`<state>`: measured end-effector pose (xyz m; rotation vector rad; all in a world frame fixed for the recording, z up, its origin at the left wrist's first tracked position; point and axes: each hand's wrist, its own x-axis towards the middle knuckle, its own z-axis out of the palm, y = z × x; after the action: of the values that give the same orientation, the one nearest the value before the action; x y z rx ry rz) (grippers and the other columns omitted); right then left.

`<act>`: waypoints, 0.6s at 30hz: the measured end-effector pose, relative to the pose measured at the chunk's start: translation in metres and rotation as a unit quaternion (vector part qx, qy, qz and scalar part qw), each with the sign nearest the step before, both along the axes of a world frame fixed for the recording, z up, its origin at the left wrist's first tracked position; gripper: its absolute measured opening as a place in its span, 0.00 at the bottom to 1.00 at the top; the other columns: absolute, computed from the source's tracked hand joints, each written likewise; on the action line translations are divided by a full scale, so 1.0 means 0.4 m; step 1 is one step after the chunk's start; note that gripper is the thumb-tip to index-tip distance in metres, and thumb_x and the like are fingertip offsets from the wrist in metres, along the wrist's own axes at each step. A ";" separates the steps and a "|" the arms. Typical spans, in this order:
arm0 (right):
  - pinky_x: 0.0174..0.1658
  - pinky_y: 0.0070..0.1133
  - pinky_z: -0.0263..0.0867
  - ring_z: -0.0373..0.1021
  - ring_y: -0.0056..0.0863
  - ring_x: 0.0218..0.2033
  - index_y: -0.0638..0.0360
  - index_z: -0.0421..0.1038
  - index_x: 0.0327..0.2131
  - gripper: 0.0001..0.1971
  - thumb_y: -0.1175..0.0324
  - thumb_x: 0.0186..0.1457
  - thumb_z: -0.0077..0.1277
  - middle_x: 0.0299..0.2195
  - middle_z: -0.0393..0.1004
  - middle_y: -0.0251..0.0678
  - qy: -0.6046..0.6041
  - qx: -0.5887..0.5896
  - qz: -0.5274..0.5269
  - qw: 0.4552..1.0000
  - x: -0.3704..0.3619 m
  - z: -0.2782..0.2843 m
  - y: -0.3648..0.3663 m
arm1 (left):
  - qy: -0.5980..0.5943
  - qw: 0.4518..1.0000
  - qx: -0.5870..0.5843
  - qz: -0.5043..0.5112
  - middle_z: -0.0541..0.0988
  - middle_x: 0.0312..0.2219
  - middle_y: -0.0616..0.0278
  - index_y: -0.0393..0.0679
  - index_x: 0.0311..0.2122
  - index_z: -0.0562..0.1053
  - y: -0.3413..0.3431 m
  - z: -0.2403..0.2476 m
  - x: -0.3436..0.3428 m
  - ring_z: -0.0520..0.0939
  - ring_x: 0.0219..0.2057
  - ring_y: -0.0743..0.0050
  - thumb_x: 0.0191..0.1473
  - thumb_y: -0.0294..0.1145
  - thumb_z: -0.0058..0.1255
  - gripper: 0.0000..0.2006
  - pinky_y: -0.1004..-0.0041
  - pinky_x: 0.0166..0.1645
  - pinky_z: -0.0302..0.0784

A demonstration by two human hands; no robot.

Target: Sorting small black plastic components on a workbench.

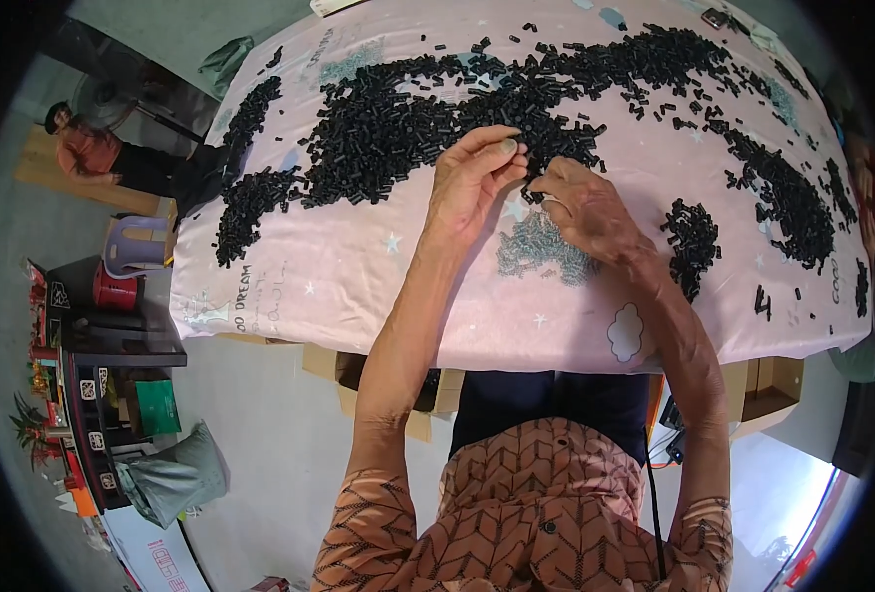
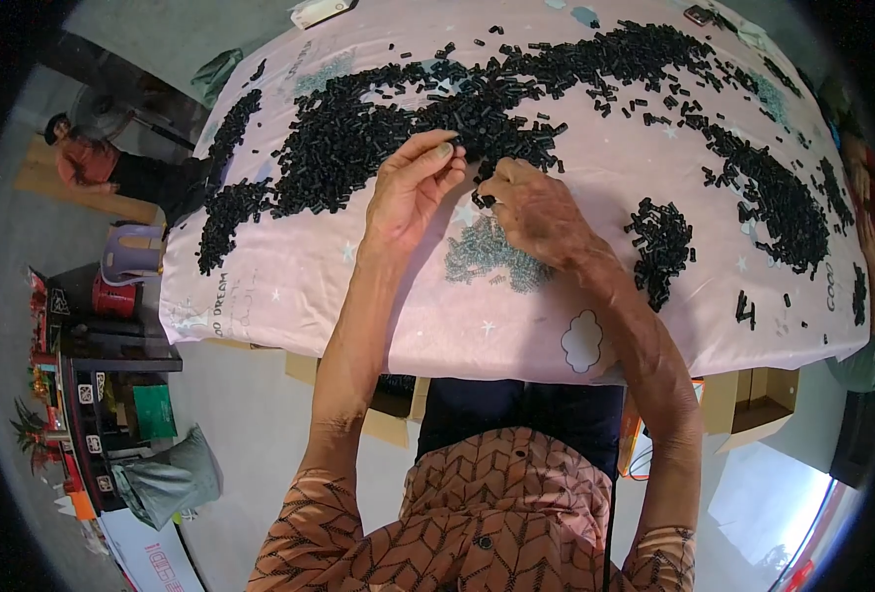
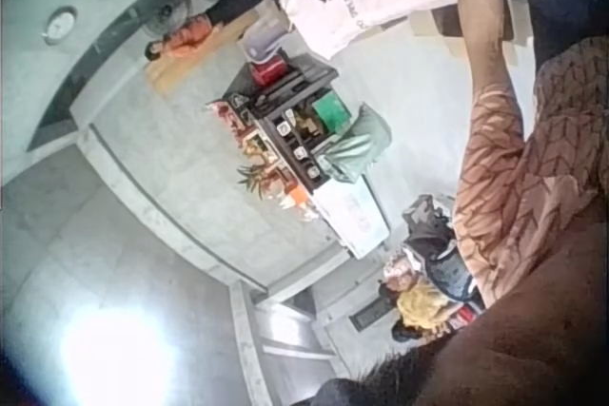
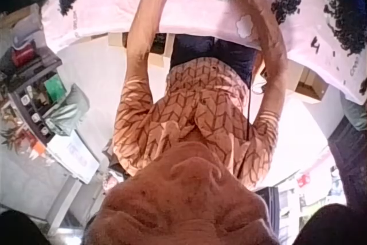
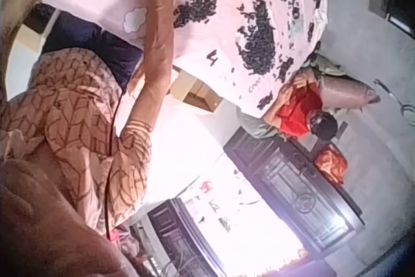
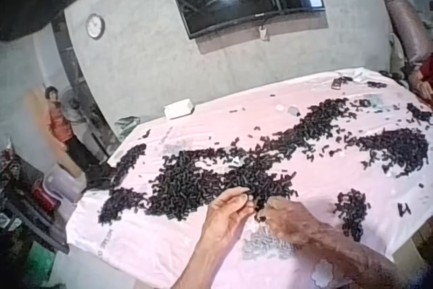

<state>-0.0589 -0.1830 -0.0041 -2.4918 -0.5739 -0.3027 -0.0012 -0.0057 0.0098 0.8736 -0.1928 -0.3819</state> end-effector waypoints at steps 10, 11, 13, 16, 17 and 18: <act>0.38 0.31 0.66 0.69 0.38 0.33 0.60 0.72 0.35 0.08 0.77 0.52 0.44 0.30 0.69 0.39 0.019 0.074 -0.028 0.997 0.032 -0.035 -0.032 | -0.005 0.999 0.032 0.005 0.79 0.32 0.54 0.35 0.41 0.75 0.015 -0.005 -0.002 0.81 0.31 0.73 0.52 0.20 0.51 0.10 0.78 0.38 0.81; 0.37 0.31 0.67 0.69 0.39 0.32 0.60 0.72 0.34 0.07 0.76 0.52 0.45 0.29 0.70 0.39 0.012 0.076 -0.028 0.997 0.031 -0.031 -0.031 | -0.004 0.999 0.031 0.007 0.79 0.32 0.54 0.35 0.41 0.75 0.014 -0.005 -0.003 0.81 0.31 0.73 0.52 0.20 0.51 0.10 0.78 0.38 0.81; 0.36 0.31 0.67 0.70 0.39 0.31 0.60 0.72 0.34 0.06 0.75 0.53 0.45 0.28 0.70 0.39 0.006 0.077 -0.026 0.997 0.030 -0.030 -0.027 | 0.007 1.000 0.026 0.013 0.80 0.30 0.55 0.35 0.39 0.75 0.010 -0.002 -0.005 0.82 0.29 0.74 0.51 0.19 0.53 0.08 0.78 0.35 0.81; 0.37 0.31 0.67 0.69 0.39 0.32 0.59 0.72 0.34 0.06 0.73 0.52 0.47 0.29 0.70 0.39 -0.012 0.068 -0.006 0.998 0.029 -0.033 -0.014 | 0.010 1.000 0.024 0.009 0.80 0.29 0.56 0.35 0.38 0.75 0.009 -0.001 -0.006 0.81 0.28 0.74 0.51 0.19 0.52 0.08 0.79 0.35 0.81; 0.38 0.32 0.67 0.69 0.39 0.33 0.58 0.71 0.34 0.06 0.73 0.52 0.47 0.29 0.69 0.39 -0.022 0.031 -0.005 0.999 0.027 -0.032 -0.008 | 0.010 1.000 0.024 0.011 0.80 0.29 0.56 0.35 0.38 0.75 0.010 0.000 -0.006 0.81 0.28 0.74 0.51 0.19 0.52 0.08 0.79 0.35 0.81; 0.38 0.32 0.67 0.69 0.39 0.34 0.58 0.71 0.34 0.06 0.73 0.52 0.47 0.29 0.69 0.39 -0.033 -0.006 -0.004 0.999 0.025 -0.030 -0.004 | 0.008 0.999 0.028 0.013 0.80 0.29 0.56 0.35 0.38 0.75 0.012 0.001 -0.007 0.81 0.28 0.75 0.51 0.19 0.52 0.08 0.79 0.35 0.80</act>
<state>-0.0489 -0.1846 -0.0163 -2.5049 -0.5939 -0.3862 -0.0039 -0.0009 0.0103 0.9267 -0.1563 -0.3722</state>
